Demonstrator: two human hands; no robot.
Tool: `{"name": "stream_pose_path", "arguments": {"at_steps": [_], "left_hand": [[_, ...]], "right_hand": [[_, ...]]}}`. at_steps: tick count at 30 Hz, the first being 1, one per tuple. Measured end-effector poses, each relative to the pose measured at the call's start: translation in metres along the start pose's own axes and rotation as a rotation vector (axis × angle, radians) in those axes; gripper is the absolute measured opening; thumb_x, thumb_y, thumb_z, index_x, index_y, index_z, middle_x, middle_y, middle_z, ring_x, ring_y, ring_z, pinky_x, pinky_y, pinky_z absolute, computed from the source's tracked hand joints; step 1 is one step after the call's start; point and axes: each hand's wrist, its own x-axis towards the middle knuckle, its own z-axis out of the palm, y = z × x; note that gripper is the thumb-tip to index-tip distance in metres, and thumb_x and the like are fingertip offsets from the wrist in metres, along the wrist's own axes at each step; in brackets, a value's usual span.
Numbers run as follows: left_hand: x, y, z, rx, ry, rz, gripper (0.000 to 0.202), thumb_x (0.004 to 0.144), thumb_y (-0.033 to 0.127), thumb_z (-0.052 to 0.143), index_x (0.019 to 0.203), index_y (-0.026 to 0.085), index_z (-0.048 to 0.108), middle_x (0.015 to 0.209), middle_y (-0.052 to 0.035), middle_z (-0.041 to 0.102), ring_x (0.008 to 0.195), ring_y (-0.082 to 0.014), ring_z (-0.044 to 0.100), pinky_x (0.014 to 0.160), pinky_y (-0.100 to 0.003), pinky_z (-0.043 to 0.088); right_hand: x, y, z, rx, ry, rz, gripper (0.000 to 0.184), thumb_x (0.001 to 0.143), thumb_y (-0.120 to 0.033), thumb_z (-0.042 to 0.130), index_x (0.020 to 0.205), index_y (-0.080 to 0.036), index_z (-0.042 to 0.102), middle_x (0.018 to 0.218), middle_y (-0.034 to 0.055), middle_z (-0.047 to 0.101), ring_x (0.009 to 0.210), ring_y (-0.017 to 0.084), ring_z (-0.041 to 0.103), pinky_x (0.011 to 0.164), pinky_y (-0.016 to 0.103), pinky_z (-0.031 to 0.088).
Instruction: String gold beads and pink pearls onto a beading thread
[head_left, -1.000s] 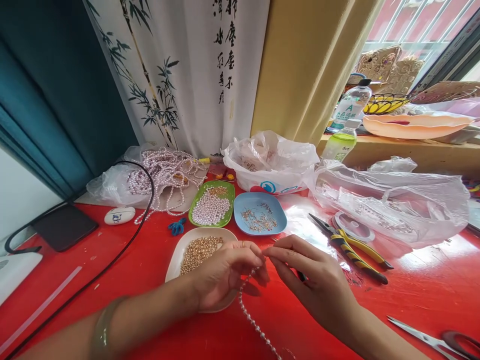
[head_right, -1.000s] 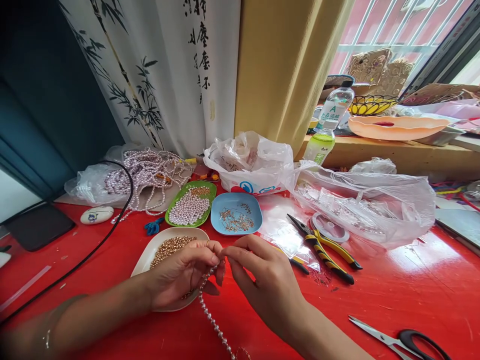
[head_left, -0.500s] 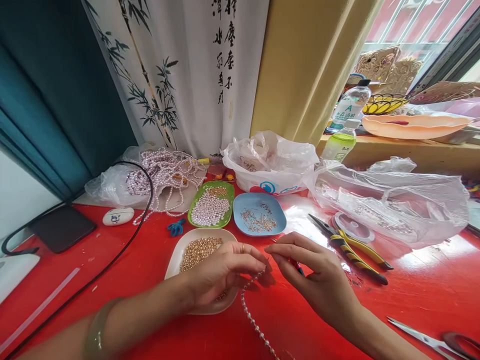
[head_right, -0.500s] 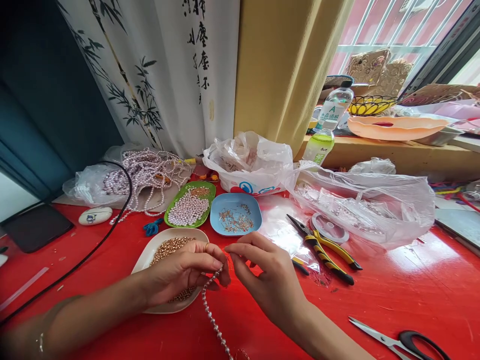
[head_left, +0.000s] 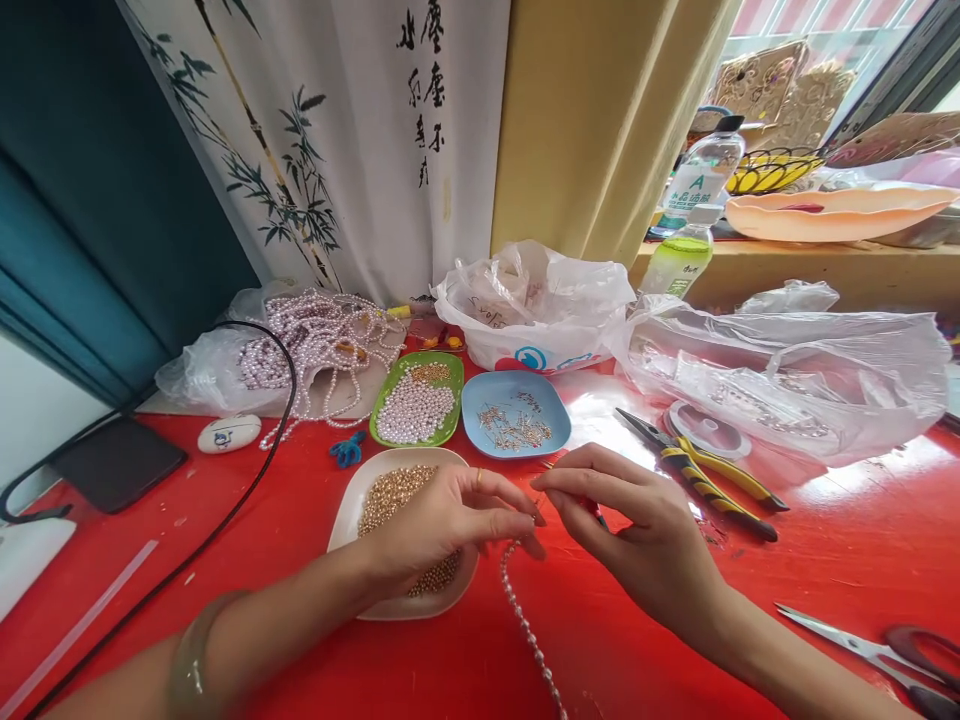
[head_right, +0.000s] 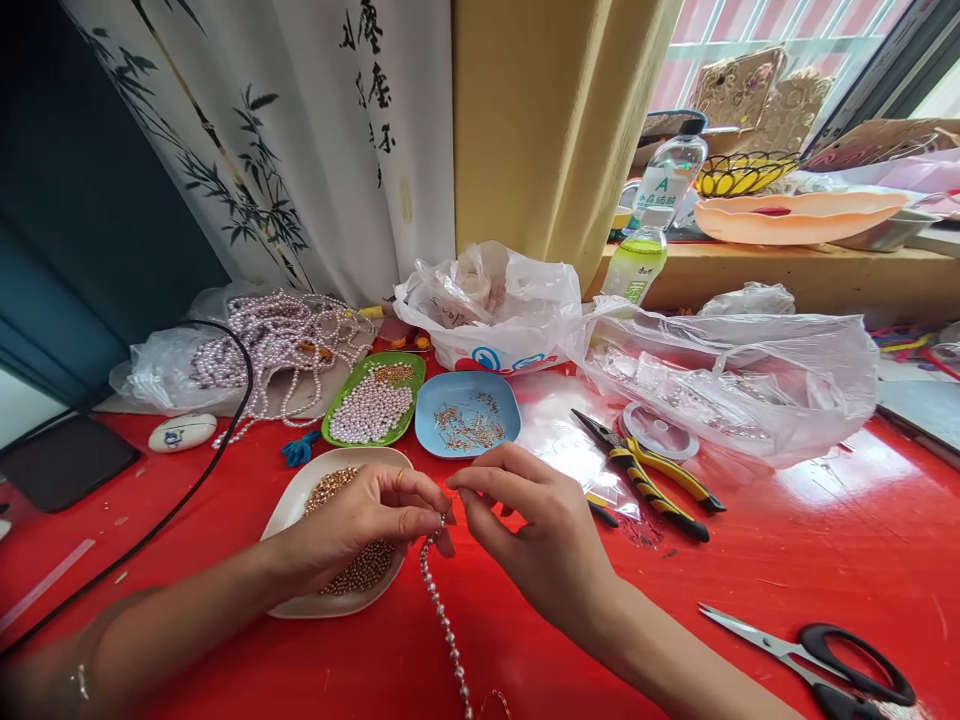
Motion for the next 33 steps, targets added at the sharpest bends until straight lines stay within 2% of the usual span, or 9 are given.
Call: {"name": "stream_pose_path", "arguments": {"at_steps": [4, 10, 13, 15, 18, 22, 25, 29, 33], "left_hand": [[0.0, 0.0, 0.002, -0.052, -0.012, 0.084, 0.007, 0.069, 0.02, 0.064, 0.074, 0.016, 0.065, 0.067, -0.0026, 0.067, 0.069, -0.0134, 0.061, 0.072, -0.026, 0.042], [-0.002, -0.005, 0.009, -0.156, 0.036, 0.031, 0.01, 0.068, 0.021, 0.066, 0.075, 0.014, 0.063, 0.063, -0.0035, 0.065, 0.054, -0.0095, 0.057, 0.055, -0.022, 0.043], [-0.003, -0.005, 0.011, -0.21, 0.104, -0.014, 0.012, 0.066, 0.021, 0.067, 0.073, 0.013, 0.063, 0.062, -0.0032, 0.064, 0.051, -0.0078, 0.054, 0.051, -0.02, 0.041], [-0.003, -0.005, 0.012, -0.215, 0.135, -0.013, 0.013, 0.066, 0.022, 0.067, 0.074, 0.013, 0.062, 0.064, -0.0035, 0.064, 0.051, -0.0076, 0.054, 0.052, -0.02, 0.041], [-0.005, -0.004, 0.011, -0.191, 0.197, 0.029, 0.016, 0.068, 0.025, 0.066, 0.077, 0.014, 0.061, 0.069, -0.0039, 0.064, 0.053, -0.0081, 0.054, 0.054, -0.021, 0.041], [-0.006, -0.004, 0.01, -0.216, 0.3, 0.068, 0.016, 0.068, 0.025, 0.066, 0.079, 0.014, 0.06, 0.072, -0.0023, 0.063, 0.059, -0.0088, 0.055, 0.057, -0.021, 0.042], [-0.005, -0.004, 0.011, -0.242, 0.329, 0.087, 0.016, 0.069, 0.025, 0.066, 0.079, 0.014, 0.06, 0.073, -0.0022, 0.063, 0.063, -0.0097, 0.056, 0.059, -0.021, 0.042], [-0.004, -0.006, 0.012, -0.227, 0.33, 0.085, 0.017, 0.069, 0.025, 0.065, 0.081, 0.013, 0.06, 0.072, -0.0041, 0.064, 0.066, -0.0112, 0.056, 0.06, -0.022, 0.042], [-0.003, -0.007, 0.013, -0.236, 0.332, 0.072, 0.017, 0.068, 0.025, 0.066, 0.08, 0.013, 0.061, 0.071, -0.0038, 0.065, 0.063, -0.0106, 0.056, 0.06, -0.021, 0.041]], "right_hand": [[0.0, 0.0, -0.001, 0.011, -0.005, 0.065, 0.02, 0.074, -0.004, 0.049, 0.076, -0.015, 0.066, 0.07, 0.0044, 0.061, 0.058, 0.012, 0.055, 0.047, 0.023, 0.043], [0.001, -0.001, -0.001, 0.036, 0.006, 0.094, 0.018, 0.076, -0.007, 0.049, 0.075, -0.015, 0.066, 0.069, 0.0037, 0.06, 0.056, 0.011, 0.052, 0.045, 0.023, 0.04], [0.0, -0.003, -0.001, 0.04, 0.018, 0.03, 0.019, 0.076, -0.007, 0.049, 0.08, -0.015, 0.065, 0.073, 0.0048, 0.06, 0.06, 0.012, 0.054, 0.047, 0.022, 0.04], [-0.001, -0.003, -0.001, 0.048, 0.016, 0.054, 0.017, 0.077, -0.01, 0.048, 0.083, -0.016, 0.063, 0.075, 0.0047, 0.06, 0.062, 0.012, 0.054, 0.048, 0.023, 0.041], [-0.002, -0.004, 0.001, 0.112, -0.014, 0.298, 0.01, 0.08, -0.018, 0.048, 0.078, -0.017, 0.058, 0.065, 0.0005, 0.056, 0.055, 0.011, 0.049, 0.047, 0.022, 0.039], [-0.001, -0.006, 0.008, 0.413, -0.224, 0.611, 0.02, 0.078, -0.031, 0.051, 0.065, -0.016, 0.054, 0.057, -0.0022, 0.051, 0.05, 0.009, 0.046, 0.046, 0.021, 0.038], [-0.001, -0.008, 0.014, 0.584, -0.3, 0.724, 0.021, 0.075, -0.033, 0.056, 0.065, -0.014, 0.057, 0.058, -0.0021, 0.053, 0.047, 0.007, 0.044, 0.046, 0.019, 0.036], [0.0, -0.012, 0.017, 0.69, -0.25, 0.844, 0.02, 0.071, -0.032, 0.06, 0.064, -0.013, 0.058, 0.056, -0.003, 0.053, 0.044, 0.005, 0.041, 0.045, 0.019, 0.031], [-0.001, -0.011, 0.016, 0.81, -0.252, 0.886, 0.018, 0.07, -0.026, 0.06, 0.058, -0.013, 0.055, 0.051, -0.004, 0.05, 0.043, 0.005, 0.038, 0.046, 0.019, 0.029]]}}
